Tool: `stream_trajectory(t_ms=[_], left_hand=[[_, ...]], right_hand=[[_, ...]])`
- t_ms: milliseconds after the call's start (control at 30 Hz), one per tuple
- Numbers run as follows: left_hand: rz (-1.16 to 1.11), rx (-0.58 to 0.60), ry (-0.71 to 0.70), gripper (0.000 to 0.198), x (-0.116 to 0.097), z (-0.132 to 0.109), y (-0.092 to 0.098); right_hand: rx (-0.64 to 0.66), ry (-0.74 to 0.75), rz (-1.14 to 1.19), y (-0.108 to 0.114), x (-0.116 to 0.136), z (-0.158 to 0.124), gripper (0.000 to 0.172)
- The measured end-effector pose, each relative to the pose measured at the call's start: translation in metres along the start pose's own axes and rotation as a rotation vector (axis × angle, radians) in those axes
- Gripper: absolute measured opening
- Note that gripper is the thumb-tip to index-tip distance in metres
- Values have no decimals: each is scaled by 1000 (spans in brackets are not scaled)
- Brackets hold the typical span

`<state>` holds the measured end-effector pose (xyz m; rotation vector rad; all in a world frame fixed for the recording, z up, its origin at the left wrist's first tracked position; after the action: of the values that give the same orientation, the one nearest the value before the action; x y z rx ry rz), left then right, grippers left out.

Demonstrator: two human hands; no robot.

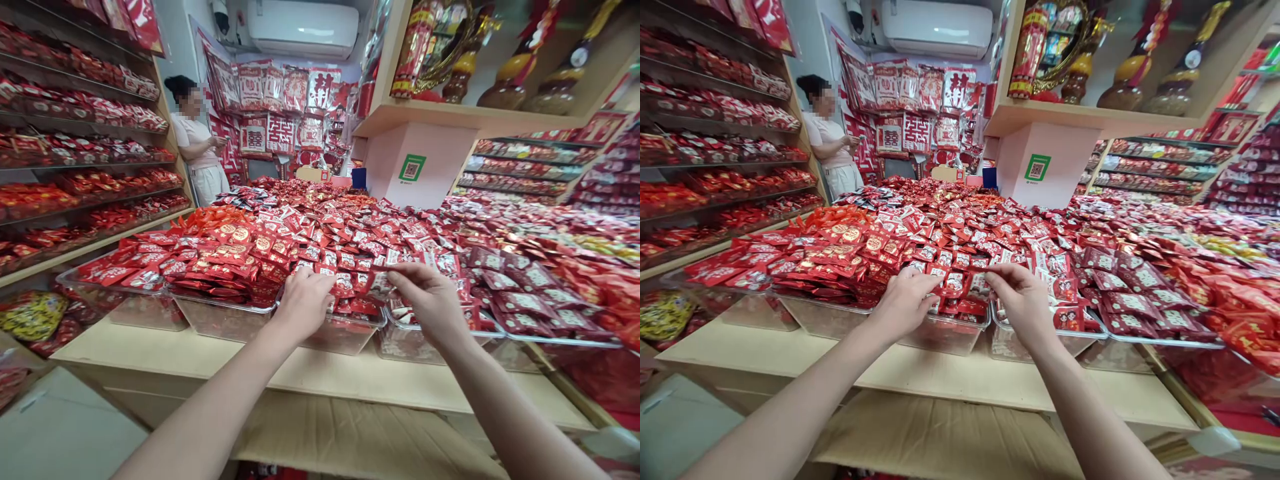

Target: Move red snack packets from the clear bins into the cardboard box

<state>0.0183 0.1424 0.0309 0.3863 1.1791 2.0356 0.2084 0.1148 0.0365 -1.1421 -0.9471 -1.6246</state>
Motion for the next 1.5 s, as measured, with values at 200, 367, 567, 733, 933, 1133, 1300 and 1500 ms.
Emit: stream_trajectory(t_ms=[200,367,567,733,933,1133,1300,1500], left_hand=[[67,16,39,21,1,-2,-4],[61,16,42,18,3,-3,-5],[45,13,49,22,3,-3,-4],[-12,-66,-8,27,-5,-3,-3],[-15,8,-66,21,-11,-3,-11],[12,29,-59,19,-13,-3,-11],[24,0,-58,19,-15,-3,-10],[7,-25,-76,22,-16,-4,-11]], right_hand=[[155,-84,-87,-25,-22,6,23],[220,-76,-199,-35,-29,-1,16],[209,-44,-330,-40,-31,-1,10],[225,62,-468,-42,-32,0,8],[219,176,-569,-43,-31,-4,11],[222,229,-593,-44,-31,-5,11],[176,312,-611,-39,-25,-11,12],[99,435,-615,-24,-6,-29,10]])
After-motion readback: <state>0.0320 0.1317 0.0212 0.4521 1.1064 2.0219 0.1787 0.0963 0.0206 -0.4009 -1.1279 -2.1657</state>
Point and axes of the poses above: each hand's wrist, its own z-axis towards the middle knuckle, its own y-axis out of the back of the hand, x = y × z, the point moved 3 cm from there along z, towards the middle knuckle, and after that the axes turned 8 degrees about -y, right-handed, at the moved point
